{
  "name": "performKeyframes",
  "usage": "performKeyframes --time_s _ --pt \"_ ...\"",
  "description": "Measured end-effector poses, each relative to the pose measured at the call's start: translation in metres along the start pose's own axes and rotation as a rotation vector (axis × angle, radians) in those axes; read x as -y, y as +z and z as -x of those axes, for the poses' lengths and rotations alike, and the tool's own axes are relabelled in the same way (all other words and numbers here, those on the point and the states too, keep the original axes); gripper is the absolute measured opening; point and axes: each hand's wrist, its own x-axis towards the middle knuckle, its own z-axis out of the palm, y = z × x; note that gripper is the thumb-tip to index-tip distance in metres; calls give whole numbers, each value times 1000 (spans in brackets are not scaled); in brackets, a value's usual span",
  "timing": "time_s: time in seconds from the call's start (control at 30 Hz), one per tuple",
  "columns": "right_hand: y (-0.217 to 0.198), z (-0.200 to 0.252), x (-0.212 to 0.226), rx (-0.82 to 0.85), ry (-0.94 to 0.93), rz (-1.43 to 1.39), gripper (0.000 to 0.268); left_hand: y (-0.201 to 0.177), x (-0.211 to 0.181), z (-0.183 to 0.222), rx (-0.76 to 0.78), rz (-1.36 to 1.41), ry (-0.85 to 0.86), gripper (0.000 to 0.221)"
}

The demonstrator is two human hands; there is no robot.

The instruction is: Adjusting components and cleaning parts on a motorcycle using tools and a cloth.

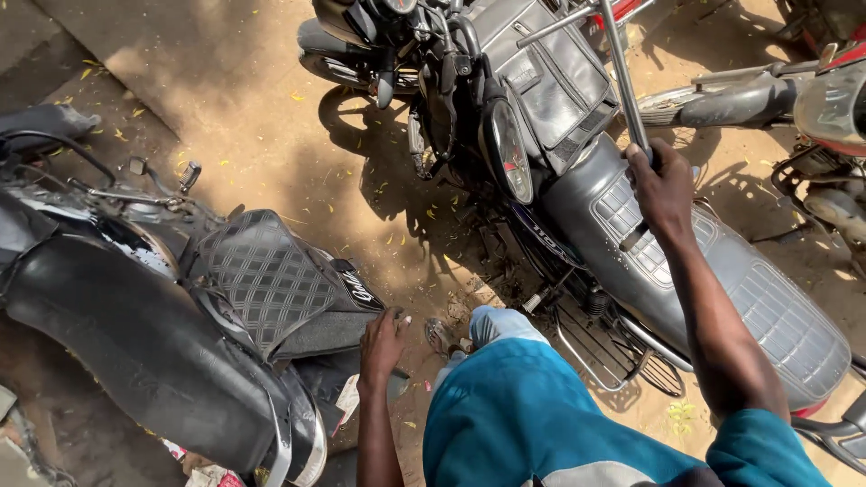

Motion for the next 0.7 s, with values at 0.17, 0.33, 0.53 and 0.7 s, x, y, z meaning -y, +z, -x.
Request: performKeyframes --time_s 0.17,0.33,0.53,0.7 --pt "25 -35 11 9 61 27 36 -15 11 -23 32 43 -16 34" --pt "66 -95 -15 18 95 175 41 -33 4 -54 63 10 -69 35" --pt "136 -160 -69 73 84 276 44 -41 -16 -94 11 -57 -98 41" --pt "187 -191 -97 120 35 357 42 -47 -37 -134 -1 -144 -19 44"
